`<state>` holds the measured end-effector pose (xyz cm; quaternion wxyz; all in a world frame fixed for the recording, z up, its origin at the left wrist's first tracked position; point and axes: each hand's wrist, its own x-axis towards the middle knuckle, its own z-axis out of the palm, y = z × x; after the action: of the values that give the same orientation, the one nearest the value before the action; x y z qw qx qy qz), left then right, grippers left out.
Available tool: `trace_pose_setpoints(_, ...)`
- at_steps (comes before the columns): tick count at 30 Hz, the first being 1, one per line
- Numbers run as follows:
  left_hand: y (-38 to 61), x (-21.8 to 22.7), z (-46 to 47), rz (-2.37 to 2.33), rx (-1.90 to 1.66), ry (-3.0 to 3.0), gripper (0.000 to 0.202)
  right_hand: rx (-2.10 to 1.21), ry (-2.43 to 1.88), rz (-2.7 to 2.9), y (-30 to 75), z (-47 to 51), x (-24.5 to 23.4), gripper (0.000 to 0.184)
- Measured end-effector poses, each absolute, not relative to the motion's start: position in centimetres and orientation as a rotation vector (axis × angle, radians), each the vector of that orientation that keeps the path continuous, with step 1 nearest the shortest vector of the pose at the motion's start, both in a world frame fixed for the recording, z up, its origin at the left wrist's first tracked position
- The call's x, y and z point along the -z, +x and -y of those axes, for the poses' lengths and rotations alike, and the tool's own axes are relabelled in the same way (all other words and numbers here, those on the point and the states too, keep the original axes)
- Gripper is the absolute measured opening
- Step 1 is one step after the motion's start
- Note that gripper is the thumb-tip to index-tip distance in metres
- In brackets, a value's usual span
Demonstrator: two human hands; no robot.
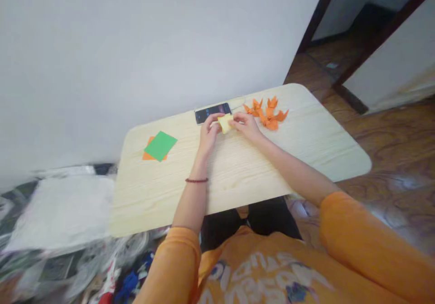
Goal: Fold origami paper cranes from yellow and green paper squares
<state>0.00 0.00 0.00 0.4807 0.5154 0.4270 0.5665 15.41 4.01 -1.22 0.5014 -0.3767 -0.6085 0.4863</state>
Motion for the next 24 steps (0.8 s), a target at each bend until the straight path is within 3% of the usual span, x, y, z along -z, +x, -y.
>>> trace_pose_setpoints(18,-0.15,0.63,-0.83,-1.100,-1.597,0.951,0.038,-1.358,-0.801,1.269,15.35,-3.75,0.95,0.038)
trace_pose_setpoints(24,-0.02,0.35,-0.64,-0.996,-1.505,0.824,0.027,-1.364,-0.767,1.221,15.33,-3.76,0.92,0.037)
